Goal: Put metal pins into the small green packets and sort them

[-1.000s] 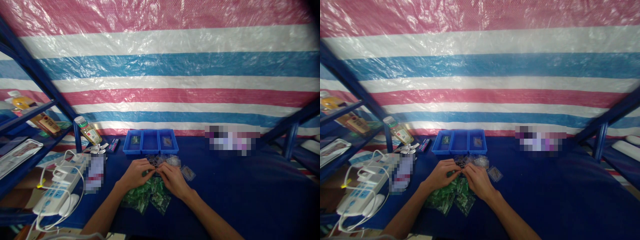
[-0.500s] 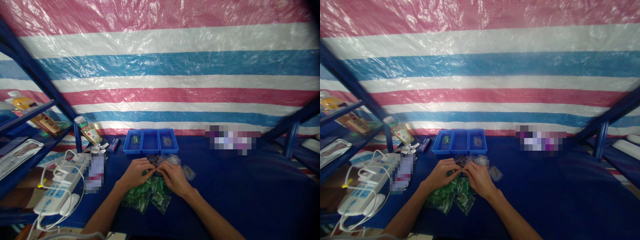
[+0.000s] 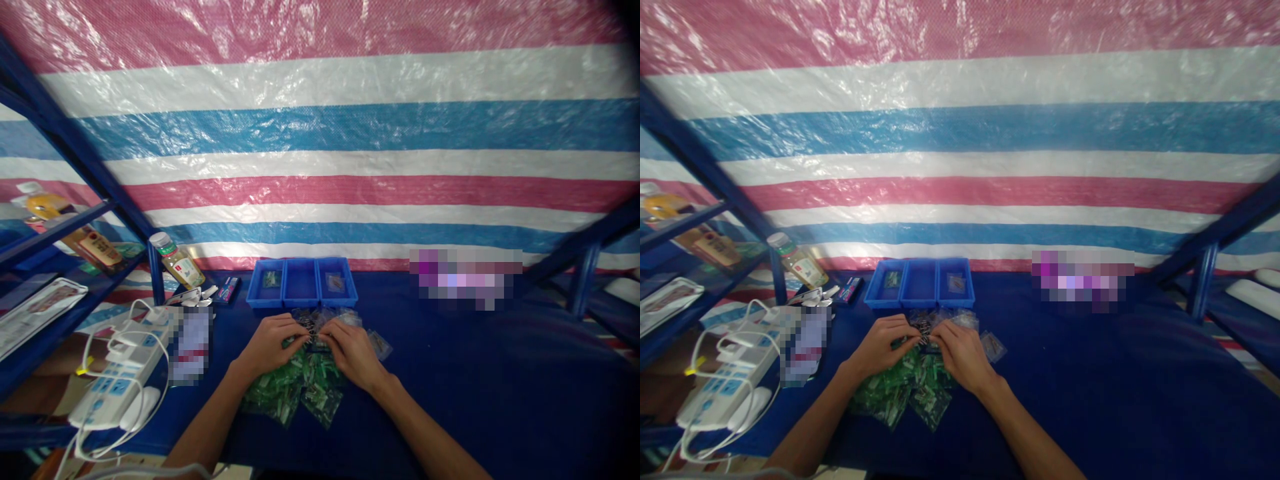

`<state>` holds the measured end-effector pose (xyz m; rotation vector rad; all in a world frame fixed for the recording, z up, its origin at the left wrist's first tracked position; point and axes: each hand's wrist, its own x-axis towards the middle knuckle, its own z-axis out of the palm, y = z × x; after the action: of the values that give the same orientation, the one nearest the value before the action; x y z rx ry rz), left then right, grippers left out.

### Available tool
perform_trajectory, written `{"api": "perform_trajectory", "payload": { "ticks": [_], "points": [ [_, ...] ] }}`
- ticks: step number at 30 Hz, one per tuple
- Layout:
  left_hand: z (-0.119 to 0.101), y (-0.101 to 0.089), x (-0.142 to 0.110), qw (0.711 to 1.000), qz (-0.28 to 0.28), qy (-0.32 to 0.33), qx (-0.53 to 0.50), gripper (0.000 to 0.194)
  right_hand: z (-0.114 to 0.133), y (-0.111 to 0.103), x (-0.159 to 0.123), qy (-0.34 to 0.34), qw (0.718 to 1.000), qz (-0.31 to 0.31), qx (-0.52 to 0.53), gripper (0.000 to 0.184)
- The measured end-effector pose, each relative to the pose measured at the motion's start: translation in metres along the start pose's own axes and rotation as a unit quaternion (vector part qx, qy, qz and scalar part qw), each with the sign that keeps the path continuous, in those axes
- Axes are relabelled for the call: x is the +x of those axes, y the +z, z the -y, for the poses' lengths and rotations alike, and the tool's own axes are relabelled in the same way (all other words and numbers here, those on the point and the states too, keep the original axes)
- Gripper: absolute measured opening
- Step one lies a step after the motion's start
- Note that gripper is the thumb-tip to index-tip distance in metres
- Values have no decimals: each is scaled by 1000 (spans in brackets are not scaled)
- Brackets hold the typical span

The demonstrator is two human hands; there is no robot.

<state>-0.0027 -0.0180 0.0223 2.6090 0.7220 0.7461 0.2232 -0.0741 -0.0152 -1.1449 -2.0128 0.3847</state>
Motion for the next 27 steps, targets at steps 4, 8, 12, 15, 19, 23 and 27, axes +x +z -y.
{"api": "perform_trajectory", "payload": {
  "ticks": [4,8,12,15,19,23,27],
  "points": [
    [2,-1,-1,1000,-10,-4,0,18,-4,-2,-1,4,1000,-5,-7,16],
    [4,-2,-3,1000,-19,-10,1,20,-8,-4,-2,12,1000,-13,-4,16],
    [5,-2,-3,1000,-13,-12,3,18,-10,-3,-2,5,1000,-20,7,16],
    [5,-2,-4,1000,-13,-15,5,18,-8,-3,-2,-1,1000,-21,12,16],
    [5,-1,-3,1000,-10,-16,6,17,-5,-4,-1,-3,1000,-15,12,15],
    [3,0,-1,1000,-6,-6,4,17,-3,-2,-1,-8,1000,-17,9,15],
    [1,0,0,1000,-11,2,3,18,-3,0,-1,-17,999,-28,15,16]
  ]
}}
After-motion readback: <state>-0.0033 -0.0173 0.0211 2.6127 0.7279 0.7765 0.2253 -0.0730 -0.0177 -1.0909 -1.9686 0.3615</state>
